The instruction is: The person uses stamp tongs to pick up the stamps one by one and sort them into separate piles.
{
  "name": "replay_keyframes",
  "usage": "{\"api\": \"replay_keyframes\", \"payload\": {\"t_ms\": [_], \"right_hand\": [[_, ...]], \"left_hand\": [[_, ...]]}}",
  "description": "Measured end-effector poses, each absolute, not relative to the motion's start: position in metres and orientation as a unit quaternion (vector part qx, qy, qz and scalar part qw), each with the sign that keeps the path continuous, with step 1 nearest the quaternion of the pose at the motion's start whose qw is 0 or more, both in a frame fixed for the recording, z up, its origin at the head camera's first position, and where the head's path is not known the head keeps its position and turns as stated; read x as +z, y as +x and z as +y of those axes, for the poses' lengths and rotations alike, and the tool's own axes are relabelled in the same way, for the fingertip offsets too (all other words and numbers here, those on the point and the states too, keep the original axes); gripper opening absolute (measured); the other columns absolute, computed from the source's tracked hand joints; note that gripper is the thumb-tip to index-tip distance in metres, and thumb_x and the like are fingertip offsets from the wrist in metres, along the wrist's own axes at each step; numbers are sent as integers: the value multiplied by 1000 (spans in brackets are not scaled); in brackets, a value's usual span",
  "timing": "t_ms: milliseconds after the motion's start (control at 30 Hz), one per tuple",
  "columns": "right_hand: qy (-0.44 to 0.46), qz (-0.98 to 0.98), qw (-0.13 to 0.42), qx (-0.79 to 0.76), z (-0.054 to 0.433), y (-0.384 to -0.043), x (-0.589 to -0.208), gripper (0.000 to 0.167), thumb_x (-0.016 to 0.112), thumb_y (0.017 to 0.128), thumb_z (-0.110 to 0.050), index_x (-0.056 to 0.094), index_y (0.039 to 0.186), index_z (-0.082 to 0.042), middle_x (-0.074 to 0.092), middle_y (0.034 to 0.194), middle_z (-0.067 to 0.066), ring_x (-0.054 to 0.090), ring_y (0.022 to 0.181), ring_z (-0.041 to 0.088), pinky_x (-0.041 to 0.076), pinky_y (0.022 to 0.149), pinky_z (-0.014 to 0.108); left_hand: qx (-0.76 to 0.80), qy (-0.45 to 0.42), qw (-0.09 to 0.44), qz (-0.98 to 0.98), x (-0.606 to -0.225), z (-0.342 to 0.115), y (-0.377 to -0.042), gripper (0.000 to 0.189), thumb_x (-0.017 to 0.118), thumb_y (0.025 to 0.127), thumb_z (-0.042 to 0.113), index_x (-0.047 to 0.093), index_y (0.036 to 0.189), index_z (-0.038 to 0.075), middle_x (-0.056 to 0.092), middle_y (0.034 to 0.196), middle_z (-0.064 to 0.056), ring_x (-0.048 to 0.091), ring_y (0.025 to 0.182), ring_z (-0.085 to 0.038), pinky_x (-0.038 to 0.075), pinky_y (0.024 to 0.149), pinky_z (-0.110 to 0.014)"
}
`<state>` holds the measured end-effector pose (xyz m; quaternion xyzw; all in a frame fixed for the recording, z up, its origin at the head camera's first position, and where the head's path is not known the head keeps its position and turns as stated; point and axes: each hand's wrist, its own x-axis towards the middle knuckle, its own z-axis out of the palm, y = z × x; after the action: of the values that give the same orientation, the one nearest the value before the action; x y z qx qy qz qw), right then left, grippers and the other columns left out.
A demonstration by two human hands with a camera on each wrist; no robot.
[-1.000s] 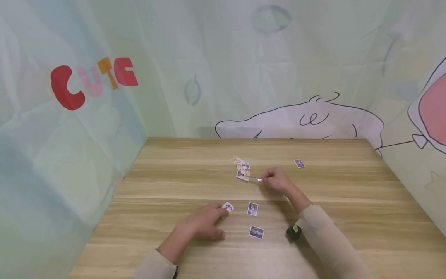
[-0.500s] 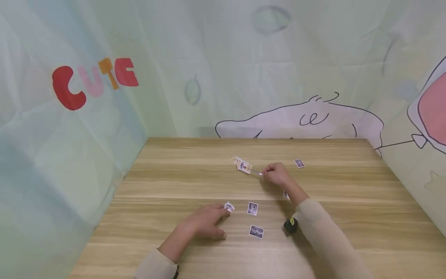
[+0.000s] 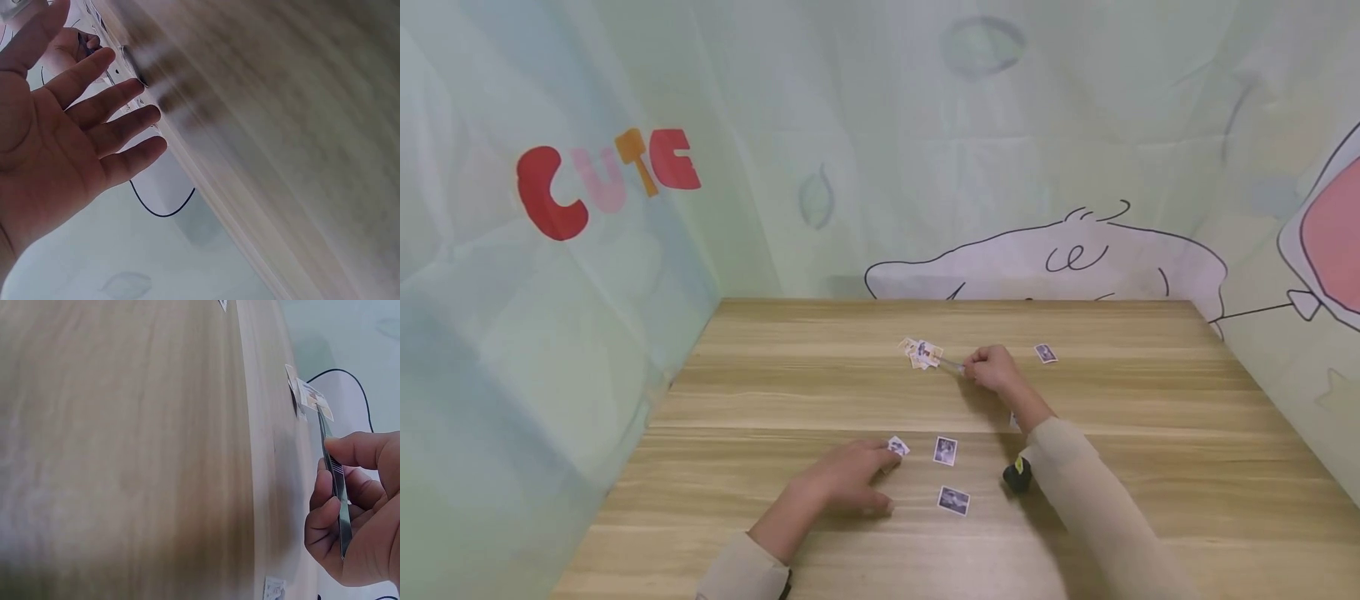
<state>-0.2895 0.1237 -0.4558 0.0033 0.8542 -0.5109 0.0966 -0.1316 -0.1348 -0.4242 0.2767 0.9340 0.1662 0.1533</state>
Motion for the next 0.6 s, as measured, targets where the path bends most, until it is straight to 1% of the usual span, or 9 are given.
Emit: {"api": "replay_keyframes", "payload": {"t_ms": [233,600], "right_hand": [[12,856,90,-509,122,-294,-457,12,61,77,2,64,89,5,57,74,7,48,60,13,41,52,22],[3,861,85,-502,116,-298,-458,13,63,76,2,65,89,5,59,77,8,50,63,14,43,54,22]], "left_hand": [[162,283,152,933,-425,-134,-133,62,75,73,34,56,126,9,48,134,-12,45,120,-28,35,100,-43],[155,284,153,934,-428,-135,-135,63,75,73,35,56,127,9,49,133,-11,47,119,-27,36,100,-42]]}}
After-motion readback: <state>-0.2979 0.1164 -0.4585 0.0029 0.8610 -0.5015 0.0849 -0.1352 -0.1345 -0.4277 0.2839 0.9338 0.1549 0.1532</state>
